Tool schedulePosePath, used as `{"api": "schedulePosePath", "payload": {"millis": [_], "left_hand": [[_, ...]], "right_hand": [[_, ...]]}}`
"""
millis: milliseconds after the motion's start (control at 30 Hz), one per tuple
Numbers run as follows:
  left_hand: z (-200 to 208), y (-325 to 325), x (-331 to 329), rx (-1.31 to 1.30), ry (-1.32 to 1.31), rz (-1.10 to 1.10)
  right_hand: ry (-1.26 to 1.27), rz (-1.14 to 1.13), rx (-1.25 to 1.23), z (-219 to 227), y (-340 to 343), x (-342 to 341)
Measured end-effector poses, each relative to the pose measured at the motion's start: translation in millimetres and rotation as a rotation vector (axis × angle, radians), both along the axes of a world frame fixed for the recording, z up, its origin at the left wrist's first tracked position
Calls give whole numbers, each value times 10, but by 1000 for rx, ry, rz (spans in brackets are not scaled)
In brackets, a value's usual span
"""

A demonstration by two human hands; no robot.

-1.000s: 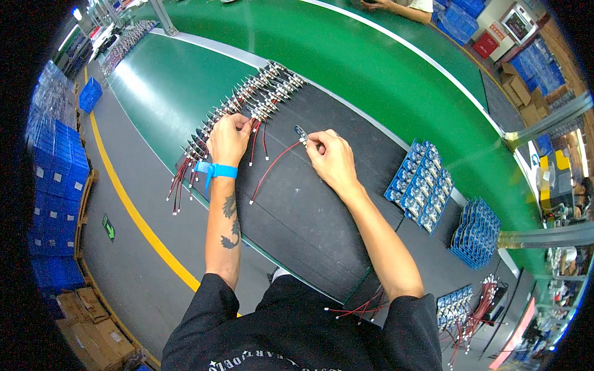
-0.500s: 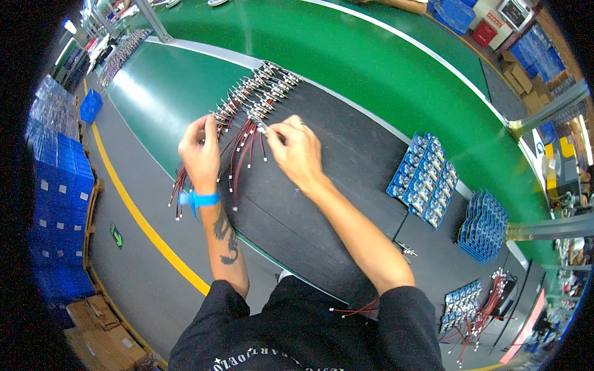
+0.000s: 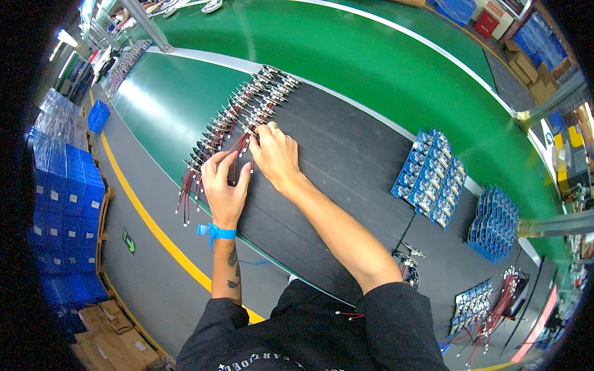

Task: The person assembles electronic circuit boards by connecting wires to them and organizing electronic components on an assembly line by hand.

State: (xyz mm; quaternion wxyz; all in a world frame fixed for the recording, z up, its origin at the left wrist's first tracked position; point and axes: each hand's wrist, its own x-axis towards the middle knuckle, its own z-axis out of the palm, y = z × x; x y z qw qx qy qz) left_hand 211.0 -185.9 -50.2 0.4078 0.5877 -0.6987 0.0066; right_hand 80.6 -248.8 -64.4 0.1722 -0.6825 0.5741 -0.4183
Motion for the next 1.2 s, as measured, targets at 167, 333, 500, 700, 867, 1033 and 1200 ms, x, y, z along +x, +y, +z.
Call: {"api": "schedulePosePath", "payload": {"millis": [167,333,500,700,867,1033,1200], "left_hand": [[27,-100,-105,51,-221,31],[-56,-65,-144,144,-314,27],[-81,-114,-154,51,-273,39],[-108,-104,-110,31,-234,34],[-107,-58,-133,22,-221,28],[-104,-145,-224,-88,-160,-92],[51,-6,-23,-100,-121,-52]], "right_hand": [[-125,-27,-66,-69,-57,-36],[-125,-13,-25,-41,-47,-28],[-129,-22,-72,-69,-77,-35],[-120,-53,-108,-95,-66,-2],[-135,-68,-119,-59,-7,-65],[-335,126,124,411,228,-848],[156,157,195,1287,1112,-1835]]}}
